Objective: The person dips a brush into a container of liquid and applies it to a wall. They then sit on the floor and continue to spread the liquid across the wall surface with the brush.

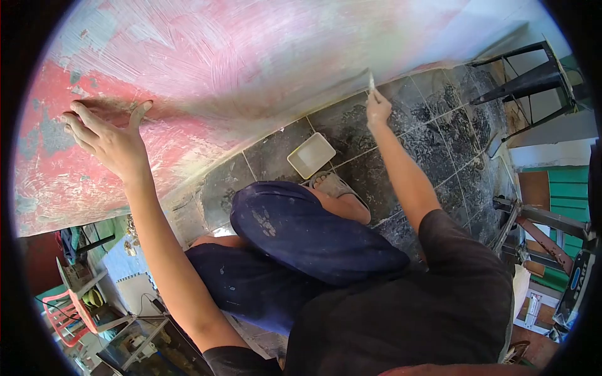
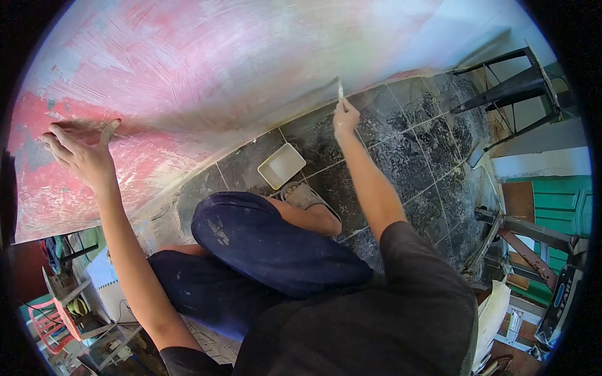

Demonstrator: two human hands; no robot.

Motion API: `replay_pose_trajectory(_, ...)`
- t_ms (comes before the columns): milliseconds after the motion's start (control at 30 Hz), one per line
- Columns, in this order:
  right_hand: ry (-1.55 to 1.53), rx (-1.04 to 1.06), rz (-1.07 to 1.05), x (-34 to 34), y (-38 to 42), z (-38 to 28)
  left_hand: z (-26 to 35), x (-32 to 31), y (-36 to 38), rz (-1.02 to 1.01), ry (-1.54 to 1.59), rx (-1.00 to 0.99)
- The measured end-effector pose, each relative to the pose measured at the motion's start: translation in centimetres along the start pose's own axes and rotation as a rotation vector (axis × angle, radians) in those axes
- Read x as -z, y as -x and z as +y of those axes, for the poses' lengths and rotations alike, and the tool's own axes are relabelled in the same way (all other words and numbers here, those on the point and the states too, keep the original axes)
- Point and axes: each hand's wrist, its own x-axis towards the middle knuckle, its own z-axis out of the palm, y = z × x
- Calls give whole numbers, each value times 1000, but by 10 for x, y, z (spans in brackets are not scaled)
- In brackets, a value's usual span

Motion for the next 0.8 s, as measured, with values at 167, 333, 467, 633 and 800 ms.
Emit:
replay_pose_trajectory(167,168,49,-304,-94,131,29,2,1,-1,-4,-23,2)
replay_pose_trajectory(333,191,93,-704,-115,206,12,0,1,-2,-9,-48,-21)
replay_pose_trajectory(467,278,196,-611,-75,117,25,1,2,-1,1,-27,-16)
replay_pose_trajectory(633,0,-129,-95,-1,-8,39,-4,-1,-1,8,-45,-19)
replay_pose_trajectory(800,-95,-190,-103,-50,38,52,-1,-2,0,20,-31,-17)
